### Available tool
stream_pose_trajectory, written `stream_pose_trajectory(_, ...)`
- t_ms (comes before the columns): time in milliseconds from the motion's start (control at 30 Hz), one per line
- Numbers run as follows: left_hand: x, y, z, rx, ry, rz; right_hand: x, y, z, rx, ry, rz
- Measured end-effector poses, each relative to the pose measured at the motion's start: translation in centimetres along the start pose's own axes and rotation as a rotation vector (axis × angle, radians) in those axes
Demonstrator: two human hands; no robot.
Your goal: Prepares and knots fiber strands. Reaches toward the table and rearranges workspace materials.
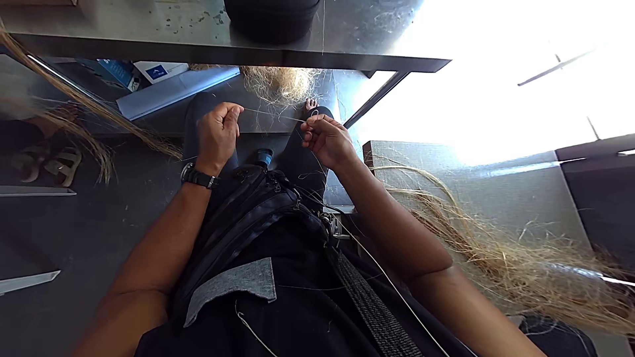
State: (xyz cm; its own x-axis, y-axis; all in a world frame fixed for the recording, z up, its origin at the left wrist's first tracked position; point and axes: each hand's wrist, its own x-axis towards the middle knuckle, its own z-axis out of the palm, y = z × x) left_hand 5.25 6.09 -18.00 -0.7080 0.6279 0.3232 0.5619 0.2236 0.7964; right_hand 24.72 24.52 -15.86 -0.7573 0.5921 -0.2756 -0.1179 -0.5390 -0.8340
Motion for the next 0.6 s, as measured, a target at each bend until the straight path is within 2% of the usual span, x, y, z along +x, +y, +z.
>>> stream_pose_trajectory(100, 0.0, 0.1, 0.0, 0.033, 0.017, -0.017, 0.0, 0.2, 0.0, 0.022, -0.033, -0.008)
stream_pose_trajectory(200, 0.1, 0.4, -0.3, 0.182, -0.058, -0.005, 0.0, 0.1, -0.1, 0.011, -0.041, -0.018)
stream_pose_trajectory(333, 0.4, 2.1, 0.0, 0.269, -0.142, 0.229, -0.3, 0.2, 0.1, -0.063, -0.073, -0.023)
stream_pose_trajectory(433, 0.3, 4.2, 1.1, 0.195, -0.286, 0.402, -0.5, 0.5, 0.3, -0.110, -0.137, -0.007)
stream_pose_trajectory(533, -0.3, 5.0, 2.7, -0.105, -0.484, 0.277, -0.6, 0.5, 0.3, -0.105, -0.170, -0.004)
stream_pose_trajectory(600, -0.6, 4.5, 3.3, -0.215, -0.502, 0.170, -0.5, 0.3, 0.3, -0.099, -0.150, -0.010)
